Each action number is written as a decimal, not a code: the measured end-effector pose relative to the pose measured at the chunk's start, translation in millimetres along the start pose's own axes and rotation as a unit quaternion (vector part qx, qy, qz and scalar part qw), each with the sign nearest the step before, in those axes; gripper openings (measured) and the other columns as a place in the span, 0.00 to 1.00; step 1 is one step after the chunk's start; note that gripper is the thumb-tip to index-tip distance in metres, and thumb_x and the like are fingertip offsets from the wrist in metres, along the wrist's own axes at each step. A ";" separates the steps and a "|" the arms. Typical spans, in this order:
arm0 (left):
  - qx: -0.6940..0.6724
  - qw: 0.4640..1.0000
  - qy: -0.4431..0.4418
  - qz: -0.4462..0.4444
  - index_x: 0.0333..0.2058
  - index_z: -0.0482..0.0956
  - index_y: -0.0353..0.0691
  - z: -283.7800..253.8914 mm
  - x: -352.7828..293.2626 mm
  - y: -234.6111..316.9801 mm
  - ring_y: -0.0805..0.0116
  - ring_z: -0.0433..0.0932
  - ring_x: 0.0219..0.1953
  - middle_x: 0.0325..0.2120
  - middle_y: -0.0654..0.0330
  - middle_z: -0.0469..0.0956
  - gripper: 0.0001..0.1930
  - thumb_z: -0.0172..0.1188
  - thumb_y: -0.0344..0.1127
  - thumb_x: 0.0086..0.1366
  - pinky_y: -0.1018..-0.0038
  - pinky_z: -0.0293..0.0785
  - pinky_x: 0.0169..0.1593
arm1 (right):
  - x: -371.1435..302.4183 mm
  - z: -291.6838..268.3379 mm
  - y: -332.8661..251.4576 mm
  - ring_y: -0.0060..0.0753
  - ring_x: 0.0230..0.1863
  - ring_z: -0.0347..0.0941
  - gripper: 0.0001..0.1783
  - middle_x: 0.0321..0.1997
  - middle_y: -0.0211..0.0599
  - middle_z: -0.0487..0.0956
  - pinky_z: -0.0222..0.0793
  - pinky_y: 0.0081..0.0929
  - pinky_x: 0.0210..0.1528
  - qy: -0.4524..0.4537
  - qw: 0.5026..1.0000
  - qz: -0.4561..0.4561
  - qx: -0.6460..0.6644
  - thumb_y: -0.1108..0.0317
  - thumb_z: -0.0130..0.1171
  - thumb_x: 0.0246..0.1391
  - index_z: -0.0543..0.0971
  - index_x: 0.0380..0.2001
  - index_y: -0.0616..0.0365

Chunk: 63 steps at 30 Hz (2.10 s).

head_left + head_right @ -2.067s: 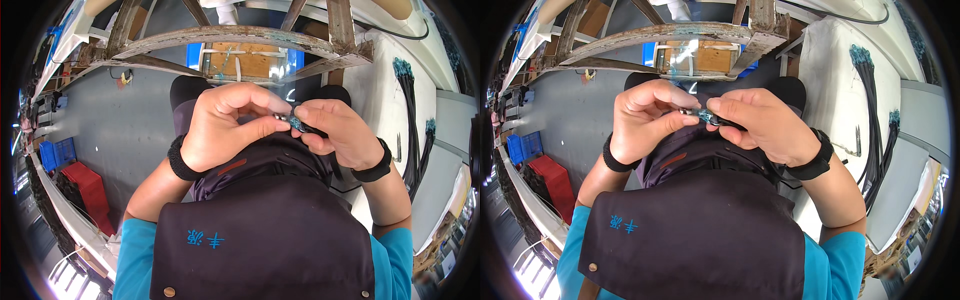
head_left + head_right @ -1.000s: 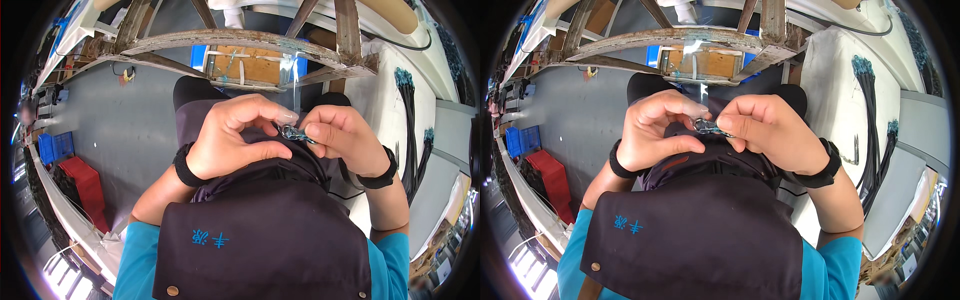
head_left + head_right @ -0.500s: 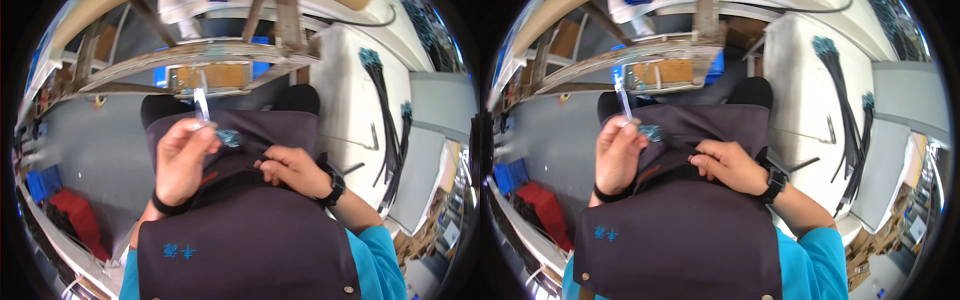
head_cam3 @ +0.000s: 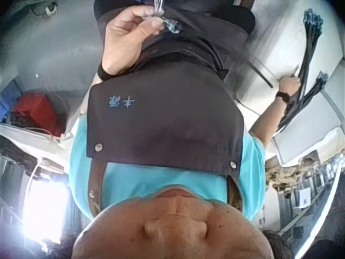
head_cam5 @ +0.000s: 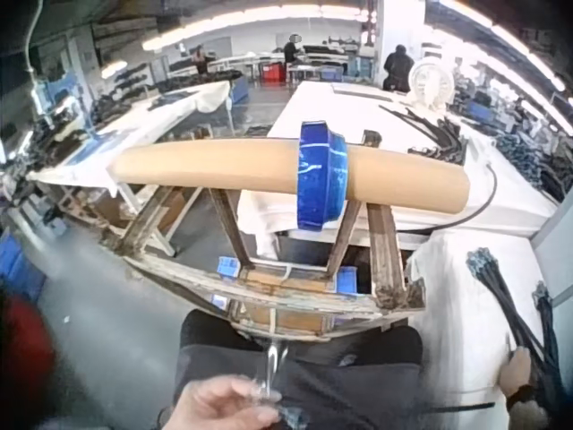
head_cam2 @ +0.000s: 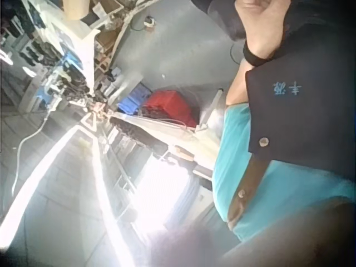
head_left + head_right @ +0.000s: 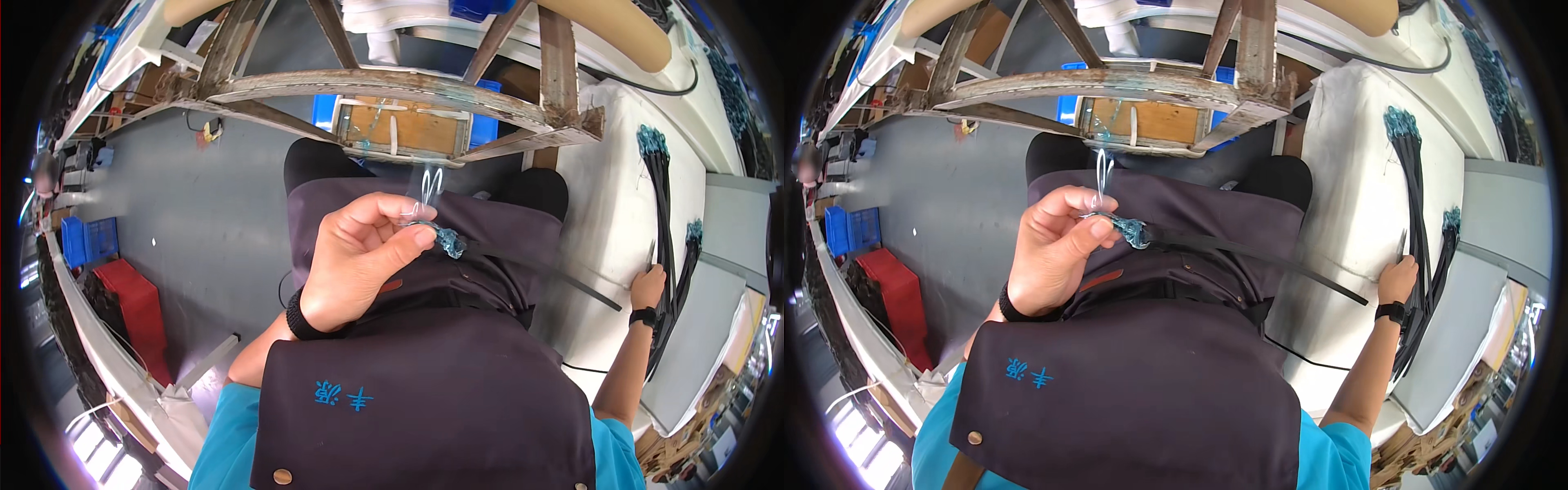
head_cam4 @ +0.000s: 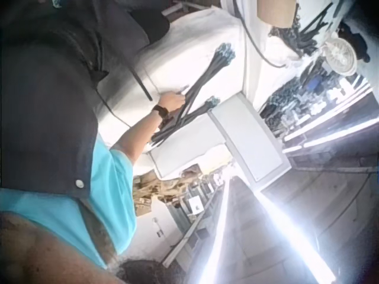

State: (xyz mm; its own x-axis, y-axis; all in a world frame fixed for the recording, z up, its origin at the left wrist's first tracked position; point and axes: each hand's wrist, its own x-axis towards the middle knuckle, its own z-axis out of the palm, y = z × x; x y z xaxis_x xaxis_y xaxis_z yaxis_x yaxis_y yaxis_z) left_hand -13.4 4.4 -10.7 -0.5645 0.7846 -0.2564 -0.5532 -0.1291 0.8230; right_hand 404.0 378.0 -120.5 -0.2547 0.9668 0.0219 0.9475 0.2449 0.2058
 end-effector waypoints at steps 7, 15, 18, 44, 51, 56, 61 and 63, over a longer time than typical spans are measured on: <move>0.010 0.999 0.026 -0.019 0.39 0.77 0.35 7.3 -2.6 1.8 0.79 0.75 0.36 0.34 0.62 0.79 0.07 0.60 0.25 0.61 0.82 0.72 0.41 | -36.2 -89.3 -151.7 0.22 0.24 0.66 0.11 0.26 0.31 0.73 0.63 0.23 0.26 -0.175 0.856 -0.170 0.456 0.70 0.44 0.55 0.69 0.40 0.63; 0.031 0.999 0.039 -0.002 0.39 0.77 0.35 5.9 -8.2 1.9 0.80 0.75 0.35 0.33 0.63 0.79 0.07 0.60 0.25 0.61 0.82 0.72 0.40 | -96.8 -185.9 -301.1 0.21 0.30 0.61 0.20 0.28 0.31 0.69 0.60 0.20 0.36 -0.422 0.587 -0.382 0.576 0.57 0.39 0.66 0.71 0.32 0.63; 0.015 0.999 0.028 0.012 0.39 0.77 0.35 10.7 -8.0 0.0 0.79 0.75 0.37 0.35 0.62 0.79 0.07 0.59 0.23 0.61 0.81 0.72 0.42 | -99.1 -193.8 -312.6 0.21 0.31 0.62 0.19 0.27 0.32 0.69 0.61 0.21 0.36 -0.427 0.567 -0.402 0.579 0.58 0.41 0.66 0.71 0.32 0.63; 0.009 0.993 -0.114 -0.040 0.41 0.75 0.33 39.6 13.0 -7.2 0.76 0.76 0.39 0.39 0.61 0.77 0.10 0.56 0.20 0.61 0.79 0.73 0.44 | -3.8 -61.4 -119.2 0.53 0.59 0.56 0.23 0.56 0.50 0.66 0.53 0.44 0.59 0.191 0.962 -0.070 0.180 0.60 0.57 0.55 0.70 0.52 0.57; 0.001 0.996 -0.071 -0.050 0.43 0.74 0.34 57.3 19.5 -16.1 0.79 0.75 0.36 0.36 0.63 0.77 0.10 0.56 0.22 0.62 0.82 0.72 0.42 | -123.2 -185.6 -238.8 0.43 0.45 0.72 0.30 0.49 0.45 0.71 0.73 0.30 0.41 -0.069 0.711 -0.463 0.524 0.68 0.72 0.37 0.73 0.47 0.62; 0.137 0.983 -0.121 0.033 0.39 0.78 0.36 51.3 17.6 -10.2 0.78 0.75 0.32 0.32 0.62 0.78 0.09 0.62 0.26 0.58 0.80 0.73 0.35 | -124.5 -194.4 -248.1 0.29 0.25 0.73 0.12 0.27 0.36 0.76 0.70 0.22 0.28 -0.164 0.689 -0.394 0.585 0.73 0.62 0.49 0.76 0.37 0.65; 0.427 0.787 -0.265 0.356 0.26 0.79 0.35 39.2 36.8 5.7 0.66 0.76 0.23 0.19 0.60 0.76 0.09 0.69 0.33 0.50 0.75 0.70 0.27 | -111.3 -193.5 -244.7 0.16 0.20 0.66 0.15 0.22 0.29 0.73 0.63 0.13 0.25 -0.722 0.303 -0.131 0.608 0.62 0.48 0.63 0.76 0.36 0.65; 0.395 0.820 -0.283 0.301 0.26 0.78 0.35 38.1 36.2 6.0 0.68 0.76 0.23 0.19 0.61 0.76 0.09 0.67 0.34 0.53 0.76 0.70 0.27 | -114.0 -196.3 -242.5 0.16 0.20 0.67 0.15 0.23 0.29 0.73 0.64 0.13 0.25 -0.725 0.292 -0.134 0.610 0.62 0.48 0.63 0.76 0.37 0.65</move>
State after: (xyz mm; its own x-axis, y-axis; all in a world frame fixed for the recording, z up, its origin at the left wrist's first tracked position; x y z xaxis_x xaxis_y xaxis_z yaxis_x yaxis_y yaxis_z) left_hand -13.8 55.1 4.3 -0.0910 0.9081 0.4088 0.4180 -0.3378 0.8433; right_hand 165.3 194.0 19.2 -0.8391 -0.2993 -0.4543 0.5204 -0.6849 -0.5100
